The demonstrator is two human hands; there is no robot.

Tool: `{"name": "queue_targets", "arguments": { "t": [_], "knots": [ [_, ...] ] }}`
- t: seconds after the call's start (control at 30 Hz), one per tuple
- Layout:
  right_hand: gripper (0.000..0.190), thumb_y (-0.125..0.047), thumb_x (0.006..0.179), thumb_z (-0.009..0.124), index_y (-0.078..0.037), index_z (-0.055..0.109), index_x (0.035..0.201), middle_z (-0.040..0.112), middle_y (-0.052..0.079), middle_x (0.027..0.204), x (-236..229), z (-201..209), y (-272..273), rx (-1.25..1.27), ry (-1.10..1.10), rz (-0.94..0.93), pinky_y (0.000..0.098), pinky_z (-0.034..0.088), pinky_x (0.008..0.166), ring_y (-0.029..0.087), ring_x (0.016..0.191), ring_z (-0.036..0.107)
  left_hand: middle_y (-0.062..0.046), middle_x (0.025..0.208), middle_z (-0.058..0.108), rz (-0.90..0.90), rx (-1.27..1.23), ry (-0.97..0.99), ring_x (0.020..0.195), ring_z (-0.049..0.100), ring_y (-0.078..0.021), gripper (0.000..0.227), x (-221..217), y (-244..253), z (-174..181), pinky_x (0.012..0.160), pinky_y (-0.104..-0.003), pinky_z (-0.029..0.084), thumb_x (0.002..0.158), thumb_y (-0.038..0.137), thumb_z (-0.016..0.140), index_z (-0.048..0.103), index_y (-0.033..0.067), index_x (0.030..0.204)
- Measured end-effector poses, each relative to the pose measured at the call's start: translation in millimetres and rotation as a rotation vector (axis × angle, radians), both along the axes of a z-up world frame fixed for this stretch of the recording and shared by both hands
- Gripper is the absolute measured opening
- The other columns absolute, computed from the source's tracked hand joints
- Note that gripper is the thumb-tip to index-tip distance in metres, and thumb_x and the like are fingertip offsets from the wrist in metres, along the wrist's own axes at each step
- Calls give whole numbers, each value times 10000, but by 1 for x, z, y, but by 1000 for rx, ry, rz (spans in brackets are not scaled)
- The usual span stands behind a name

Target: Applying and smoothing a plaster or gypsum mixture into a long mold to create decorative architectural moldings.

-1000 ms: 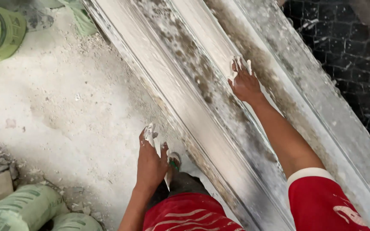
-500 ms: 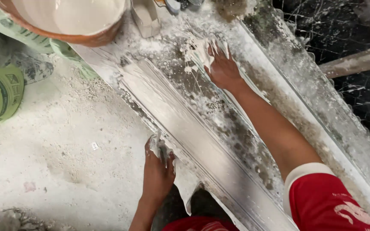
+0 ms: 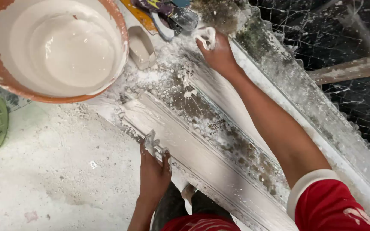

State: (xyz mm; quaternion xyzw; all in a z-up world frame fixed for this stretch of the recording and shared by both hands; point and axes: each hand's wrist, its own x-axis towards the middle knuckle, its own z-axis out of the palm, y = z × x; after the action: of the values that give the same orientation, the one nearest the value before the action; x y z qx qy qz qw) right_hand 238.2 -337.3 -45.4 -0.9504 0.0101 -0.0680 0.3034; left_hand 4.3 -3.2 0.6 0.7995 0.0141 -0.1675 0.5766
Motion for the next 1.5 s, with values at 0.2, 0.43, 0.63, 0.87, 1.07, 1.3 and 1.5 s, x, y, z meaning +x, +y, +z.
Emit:
{"name": "queue_targets", "arguments": {
  "t": [0.2, 0.43, 0.63, 0.87, 1.07, 1.3, 1.5],
  "knots": [
    [553, -472, 1064, 600, 35, 610, 1286, 708, 220, 1176, -38, -54, -50, 212, -3, -379, 392, 500, 969, 297, 1128, 673, -354, 1456, 430, -164, -30, -328, 1317, 469, -514, 556, 32, -38, 6, 1099, -514, 405, 966, 64, 596, 365, -103, 1443],
    [718, -610, 1093, 481, 66, 524, 1328, 732, 181, 1019, 9, -102, -31, 660, 34, -679, 352, 559, 922, 224, 951, 674, -346, 1462, 427, -240, -47, -349, 1351, 457, -512, 578, 35, -60, 12, 1098, -517, 416, 954, 43, 604, 399, -67, 1483],
    [506, -480, 1131, 432, -36, 485, 1368, 554, 85, 1228, -14, -114, -51, 1503, 19, -626, 370, 469, 901, 159, 886, 553, -364, 1484, 387, -237, 6, -251, 1326, 449, -528, 582, 26, -42, 2, 1049, -528, 438, 939, 76, 641, 386, -66, 1442],
    [552, -496, 1097, 377, -81, 466, 1450, 293, 265, 1612, -71, -59, 27, -293, 406, -253, 681, 178, 1164, 506, 1467, 219, -353, 1467, 402, -312, 23, -158, 1300, 482, -529, 546, 31, -56, 9, 1018, -515, 465, 951, 54, 613, 403, -81, 1436],
    [774, -539, 1022, 410, 27, 387, 1549, 377, 261, 1560, -227, -54, -43, -488, 368, -344, 699, 196, 1173, 478, 1457, 296, -331, 1430, 454, -355, -44, -207, 1259, 529, -500, 490, 24, -72, 23, 1018, -505, 468, 958, 25, 595, 432, -90, 1405],
    [619, -392, 1003, 458, 113, 520, 1355, 449, 269, 1523, -563, -25, -204, -668, 614, -616, 630, 120, 1149, 489, 1399, 333, -355, 1414, 445, -486, -38, -290, 1271, 486, -521, 539, 0, -77, 23, 1018, -533, 434, 918, -22, 589, 433, -100, 1428],
    [505, -342, 1145, 356, 91, 577, 1283, 609, 353, 1223, -554, -17, -236, -181, 123, -1004, 581, 389, 1041, 488, 1165, 537, -377, 1411, 407, -625, 45, -243, 1177, 534, -520, 580, -31, -106, 18, 960, -505, 460, 904, 13, 639, 378, -167, 1389]
  ]
}}
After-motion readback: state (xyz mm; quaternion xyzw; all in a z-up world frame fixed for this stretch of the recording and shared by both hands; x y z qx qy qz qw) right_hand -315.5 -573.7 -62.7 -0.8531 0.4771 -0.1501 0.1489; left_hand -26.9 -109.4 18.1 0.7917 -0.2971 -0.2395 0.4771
